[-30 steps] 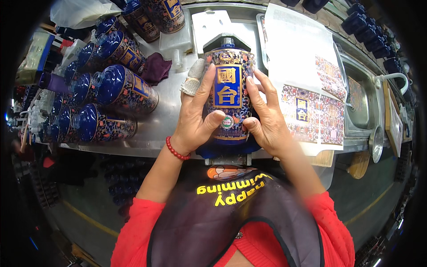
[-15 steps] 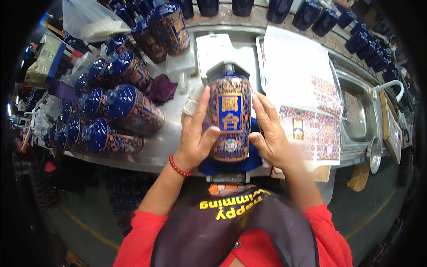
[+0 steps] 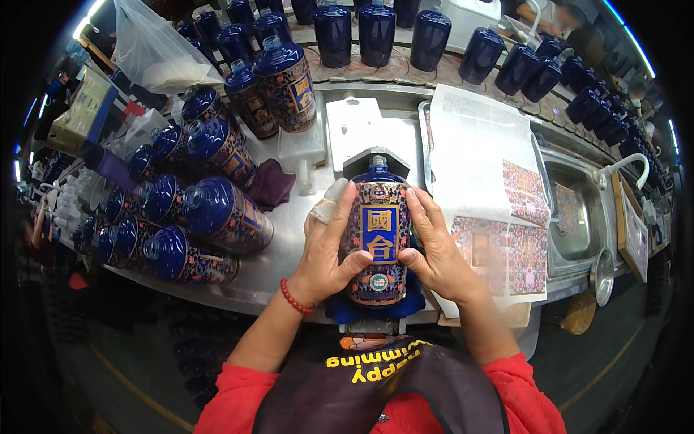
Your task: The person applies decorative stickers to a blue bottle, using a green squeegee to smooth the surface and remove air bubbles. They rotate the bottle to access different sides and repeat the process with multiple stickers.
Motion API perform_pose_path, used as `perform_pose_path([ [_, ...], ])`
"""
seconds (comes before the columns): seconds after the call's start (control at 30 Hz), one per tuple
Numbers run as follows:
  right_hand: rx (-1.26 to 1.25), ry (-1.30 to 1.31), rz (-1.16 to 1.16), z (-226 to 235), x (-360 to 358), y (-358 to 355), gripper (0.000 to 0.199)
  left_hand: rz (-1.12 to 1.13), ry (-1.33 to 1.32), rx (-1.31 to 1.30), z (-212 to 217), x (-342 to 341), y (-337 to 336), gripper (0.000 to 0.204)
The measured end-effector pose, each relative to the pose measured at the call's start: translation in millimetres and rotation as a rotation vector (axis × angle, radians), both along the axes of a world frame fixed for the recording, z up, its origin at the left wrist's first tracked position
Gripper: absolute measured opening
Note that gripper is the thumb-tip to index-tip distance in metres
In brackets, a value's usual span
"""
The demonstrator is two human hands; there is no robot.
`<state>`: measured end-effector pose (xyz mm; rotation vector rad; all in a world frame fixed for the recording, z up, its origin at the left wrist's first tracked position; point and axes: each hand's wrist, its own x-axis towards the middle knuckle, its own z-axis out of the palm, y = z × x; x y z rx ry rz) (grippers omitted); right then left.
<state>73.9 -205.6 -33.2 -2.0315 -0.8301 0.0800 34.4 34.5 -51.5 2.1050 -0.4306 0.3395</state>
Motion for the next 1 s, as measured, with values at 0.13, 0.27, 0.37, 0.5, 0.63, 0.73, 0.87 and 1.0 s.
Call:
perform_pose_path([
  [0.13,0.004,0.011,0.020,2.7,0.8,0.9,0.082,-0.022,0.002,0.000,-0.5,2.8,3.2,0.096],
  [0.27,0.010,-0.003,0.026,2.8,2.1,1.0,0.082,-0.025,0.008,-0.001,-2.5,2.2,4.7,0.099],
  [0.37,0.015,0.014,0.030,2.1,1.4,1.5,0.082,-0.021,0.046,-0.005,-3.6,-0.6,5.3,0.101],
  [0.5,-0.011,0.006,0.036,2.2,-0.1,2.1,0.081,-0.049,0.060,0.003,-5.8,0.1,5.6,0.102],
  [0.63,0.008,0.021,0.045,3.1,-1.0,1.2,0.080,-0.063,0.071,-0.050,-8.7,1.2,5.8,0.103],
  [0.73,0.016,0.007,0.037,3.2,-1.3,0.6,0.080,-0.028,0.029,-0.050,-9.7,-2.2,6.4,0.104],
  [0.87,0.001,0.011,0.042,3.2,-0.6,1.6,0.080,-0.040,0.040,-0.028,-9.9,-4.5,6.6,0.104],
  [1.0,-0.003,0.016,0.054,3.5,0.0,1.3,0.082,-0.061,0.022,-0.052,-10.8,-2.2,7.1,0.103],
])
